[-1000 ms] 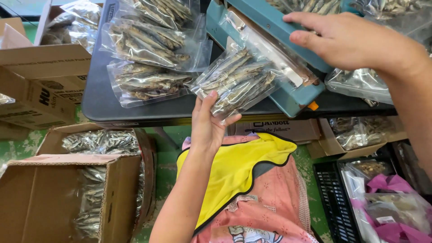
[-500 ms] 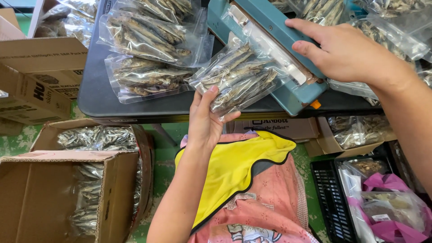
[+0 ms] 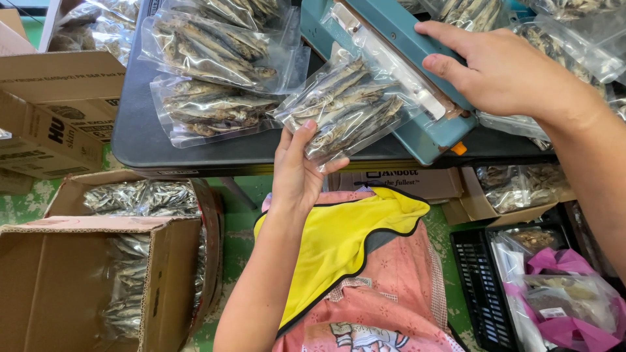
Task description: The person seals plastic bags of dried fish using a heat sealer and then places the sealed bags into cardboard boxes.
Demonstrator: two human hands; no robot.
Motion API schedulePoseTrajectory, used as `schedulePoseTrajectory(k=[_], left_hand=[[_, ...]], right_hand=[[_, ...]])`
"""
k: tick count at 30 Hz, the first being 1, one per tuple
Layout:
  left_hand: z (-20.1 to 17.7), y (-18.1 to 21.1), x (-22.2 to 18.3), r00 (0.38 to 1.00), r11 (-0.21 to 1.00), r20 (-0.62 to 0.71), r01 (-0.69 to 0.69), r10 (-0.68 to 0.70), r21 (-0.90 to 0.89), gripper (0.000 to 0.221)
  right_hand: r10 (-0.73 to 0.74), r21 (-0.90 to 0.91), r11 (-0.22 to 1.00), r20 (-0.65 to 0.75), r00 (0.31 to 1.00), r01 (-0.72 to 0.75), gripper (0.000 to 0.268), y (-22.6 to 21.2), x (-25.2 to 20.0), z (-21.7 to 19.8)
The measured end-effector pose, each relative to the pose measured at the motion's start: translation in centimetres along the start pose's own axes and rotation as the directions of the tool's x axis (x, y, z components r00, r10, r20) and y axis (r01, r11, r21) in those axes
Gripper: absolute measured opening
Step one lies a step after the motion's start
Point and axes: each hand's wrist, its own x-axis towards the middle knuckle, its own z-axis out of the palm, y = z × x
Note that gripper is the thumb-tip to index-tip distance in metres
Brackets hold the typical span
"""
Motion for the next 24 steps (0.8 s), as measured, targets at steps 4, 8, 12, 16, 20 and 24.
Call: schedulePoseTrajectory(k=[4, 8, 12, 16, 20, 24], left_hand=[[0.19, 0.17, -0.18, 1.000, 1.000, 0.007, 0.005, -0.005, -0.006, 0.037], [0.26, 0.20, -0.18, 1.000, 1.000, -0.002, 0.004, -0.004, 0.011, 0.038], [0.26, 0.26, -0.16, 1.000, 1.000, 0.002, 0.008, -0.008, 0.009, 0.040], [0.60, 0.54, -0.35, 1.000, 0.999, -0.012, 0.013, -0.013, 0.032, 0.043], [0.62, 0.61, -0.39, 1.000, 0.999, -0.023, 0.015, -0.015, 0.040, 0.038], [0.82, 0.89, -0.48, 0.999, 0.999, -0.038, 0.026, -0.024, 0.039, 0.035]], right_hand=[[0.005, -0.008, 1.000, 0.002, 1.000, -0.005, 0.063, -0.27, -0.15, -0.12], [0.016, -0.009, 1.000, 0.005, 1.000, -0.016, 0.063, -0.34, -0.18, -0.07], [0.009, -0.014, 1.000, -0.004, 1.000, -0.009, 0.062, -0.27, -0.16, 0.07], [0.026, -0.003, 1.000, 0.008, 1.000, -0.026, 0.063, -0.81, -0.40, -0.27], [0.012, -0.007, 1.000, -0.005, 1.000, -0.012, 0.063, -0.79, -0.47, 0.03], [-0.007, 0.082, 0.997, -0.058, 0.998, 0.012, 0.058, -0.58, -0.74, 0.46]])
